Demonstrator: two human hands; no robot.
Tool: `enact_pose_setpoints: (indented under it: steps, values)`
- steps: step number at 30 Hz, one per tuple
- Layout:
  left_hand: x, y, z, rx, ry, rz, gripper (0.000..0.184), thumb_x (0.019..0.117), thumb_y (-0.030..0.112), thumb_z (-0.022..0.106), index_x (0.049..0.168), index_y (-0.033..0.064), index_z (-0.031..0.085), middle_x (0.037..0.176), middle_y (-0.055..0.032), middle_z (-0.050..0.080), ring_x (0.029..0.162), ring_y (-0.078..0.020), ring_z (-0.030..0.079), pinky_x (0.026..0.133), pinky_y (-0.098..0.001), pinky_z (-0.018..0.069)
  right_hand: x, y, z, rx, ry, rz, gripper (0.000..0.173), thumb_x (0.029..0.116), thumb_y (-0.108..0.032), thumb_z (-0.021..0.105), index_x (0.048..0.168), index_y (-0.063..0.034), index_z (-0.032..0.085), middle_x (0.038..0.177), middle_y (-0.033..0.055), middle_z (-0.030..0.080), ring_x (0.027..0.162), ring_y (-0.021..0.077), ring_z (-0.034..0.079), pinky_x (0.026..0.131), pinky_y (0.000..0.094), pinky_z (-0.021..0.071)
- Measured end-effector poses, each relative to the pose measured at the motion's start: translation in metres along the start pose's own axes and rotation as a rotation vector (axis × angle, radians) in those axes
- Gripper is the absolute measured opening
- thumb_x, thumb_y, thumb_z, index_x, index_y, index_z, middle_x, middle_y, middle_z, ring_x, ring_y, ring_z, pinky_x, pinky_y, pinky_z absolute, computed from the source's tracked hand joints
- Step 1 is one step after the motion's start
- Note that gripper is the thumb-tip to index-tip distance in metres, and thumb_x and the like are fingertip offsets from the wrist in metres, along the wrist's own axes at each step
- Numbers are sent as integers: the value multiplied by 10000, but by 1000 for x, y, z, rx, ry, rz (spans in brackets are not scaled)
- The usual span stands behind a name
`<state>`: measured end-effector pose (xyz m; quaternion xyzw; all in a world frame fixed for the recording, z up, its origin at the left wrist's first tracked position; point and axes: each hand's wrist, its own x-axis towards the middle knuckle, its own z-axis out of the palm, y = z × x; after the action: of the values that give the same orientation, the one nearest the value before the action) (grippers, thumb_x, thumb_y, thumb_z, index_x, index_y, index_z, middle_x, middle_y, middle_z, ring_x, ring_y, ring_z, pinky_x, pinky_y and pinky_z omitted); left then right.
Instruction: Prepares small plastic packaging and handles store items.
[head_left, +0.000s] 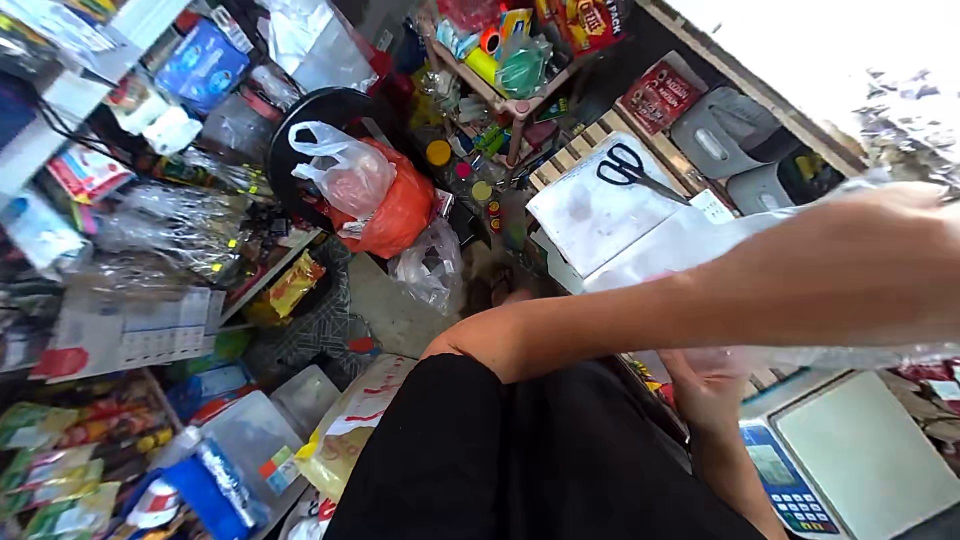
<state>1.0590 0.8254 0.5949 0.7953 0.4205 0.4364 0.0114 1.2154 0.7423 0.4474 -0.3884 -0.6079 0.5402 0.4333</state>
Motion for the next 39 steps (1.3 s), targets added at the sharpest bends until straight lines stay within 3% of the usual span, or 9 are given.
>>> enact_pose_setpoints:
  steps: [6,13,18,24,28,30,33,36,39]
  values:
    - [14,-21,-36,-17,114,-70,236,941,295,715,921,65,768,709,-44,694,580,-161,645,479,-333,432,10,-14,-16,-49,-89,-72,231,1009,-142,641,1219,-237,637,1083,-162,734,999,-2,690,917,232,581]
    - [-20,-98,-48,-478,30,-638,710,1013,391,567,1562,-5,350,1452,-209,514,1340,-267,505,1105,-407,451,22,-26,-21,211,95,15,236,995,-73,629,1205,-177,598,1005,-69,746,925,79,717,881,309,606]
    - [-103,-52,-1,-1121,-349,-905,316,954,10,655,1268,-8,624,1061,-82,722,897,-106,689,822,-310,590,21,-22,-37,261,86,171,207,986,-125,662,1187,-169,640,994,-42,758,905,94,727,865,306,613]
    - [-125,-54,16,-1149,-229,-749,160,924,-48,617,1057,-12,700,952,-32,722,858,-48,667,802,-269,574,21,-21,-48,271,120,236,189,940,-15,652,1023,-146,761,925,-12,770,823,93,730,781,302,627]
    - [-125,-68,4,-954,-305,-457,178,841,-121,610,909,-23,742,1227,-124,661,1090,-147,639,951,-322,546,27,-31,-39,398,281,457,234,950,33,496,975,-82,699,858,41,760,741,118,725,683,307,628]
    - [-124,-72,-1,-861,-391,-312,219,804,8,714,1014,25,776,1396,-160,572,1241,-227,577,1043,-377,513,26,-24,-44,494,170,509,294,1030,-114,402,1198,-82,643,1113,63,735,948,141,714,810,323,610]
    - [-131,-70,-4,-701,-473,-205,606,768,484,830,1205,75,735,1476,-109,554,1413,-287,429,1162,-486,360,29,-29,-34,643,307,669,264,1016,-36,379,1006,-92,637,865,32,736,773,92,711,712,265,610]
    - [-135,-60,-1,-654,-301,-340,247,831,155,825,1023,19,752,1067,-67,746,1082,-144,670,1024,-408,502,27,-26,-36,726,230,723,246,1044,-136,403,1140,-49,611,1032,120,736,926,196,735,828,356,629]
    - [-128,-68,-6,-874,-355,-590,212,958,33,658,1165,-14,676,1033,-61,735,887,-70,699,832,-277,598,18,-23,-40,598,93,587,533,1013,-575,459,1253,-131,633,1162,64,720,1090,187,690,954,394,576]
